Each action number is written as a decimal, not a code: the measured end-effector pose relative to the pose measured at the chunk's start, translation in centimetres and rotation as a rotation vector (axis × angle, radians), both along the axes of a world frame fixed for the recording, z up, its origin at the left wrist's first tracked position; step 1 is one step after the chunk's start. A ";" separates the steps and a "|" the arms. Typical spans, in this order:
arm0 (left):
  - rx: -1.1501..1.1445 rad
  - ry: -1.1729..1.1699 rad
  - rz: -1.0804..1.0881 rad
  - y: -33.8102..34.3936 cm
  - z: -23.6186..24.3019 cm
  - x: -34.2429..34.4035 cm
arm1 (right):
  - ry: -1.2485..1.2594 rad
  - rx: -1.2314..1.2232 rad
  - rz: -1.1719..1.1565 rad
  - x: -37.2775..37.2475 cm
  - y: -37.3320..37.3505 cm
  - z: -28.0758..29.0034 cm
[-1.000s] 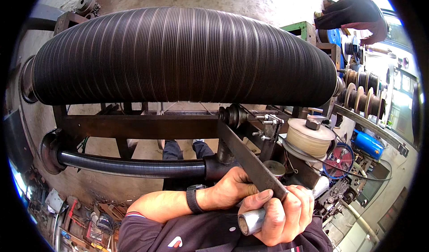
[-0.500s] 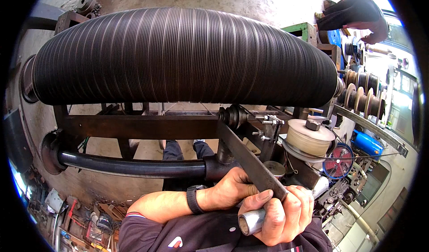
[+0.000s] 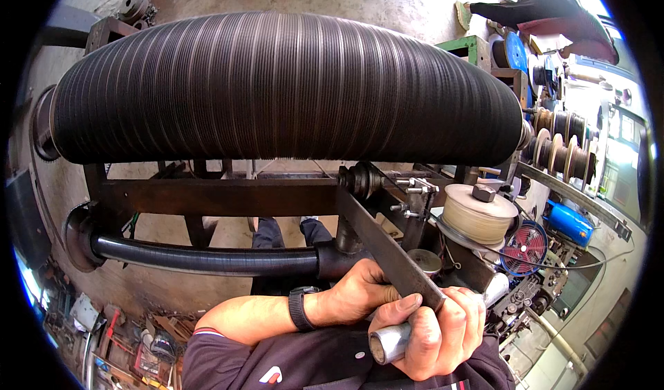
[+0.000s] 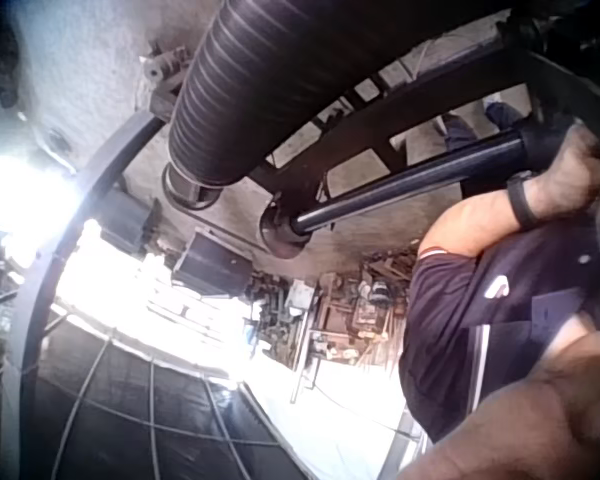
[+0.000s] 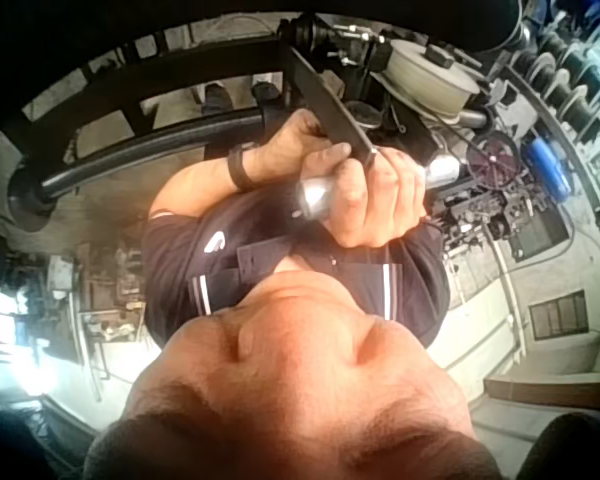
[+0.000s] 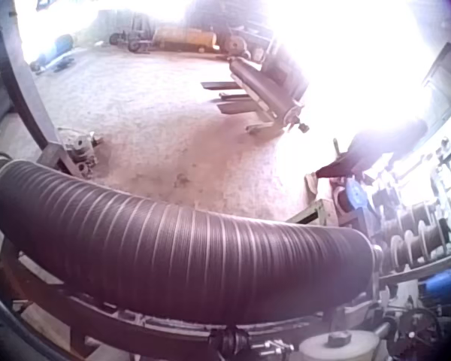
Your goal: The person operates a large industrial winding machine, manually guiding a dark material onto a rotating drum using a metal bar. They then use a screwdriver to adjust a chain mechanism and reposition the drum assembly.
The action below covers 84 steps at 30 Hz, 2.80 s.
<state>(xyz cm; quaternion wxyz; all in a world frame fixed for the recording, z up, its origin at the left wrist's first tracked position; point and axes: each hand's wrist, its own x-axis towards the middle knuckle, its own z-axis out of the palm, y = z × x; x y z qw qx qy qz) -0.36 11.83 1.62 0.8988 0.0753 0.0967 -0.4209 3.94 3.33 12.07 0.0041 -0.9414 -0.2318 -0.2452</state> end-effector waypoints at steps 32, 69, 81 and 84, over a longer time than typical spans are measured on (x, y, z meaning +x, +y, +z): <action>-0.020 -0.085 0.026 1.5 -0.4 -0.2 | 0.008 -0.003 -0.003 -0.2 1.4 0.1; -0.037 -0.073 0.009 2.9 -0.5 -0.4 | 0.034 -0.016 -0.021 -0.4 3.1 0.3; -0.023 -0.065 0.000 3.1 -0.3 -0.5 | 0.036 -0.036 -0.025 -0.4 3.5 0.6; -0.025 -0.069 0.001 3.3 -0.3 -0.5 | 0.045 -0.043 -0.028 -0.5 3.6 0.7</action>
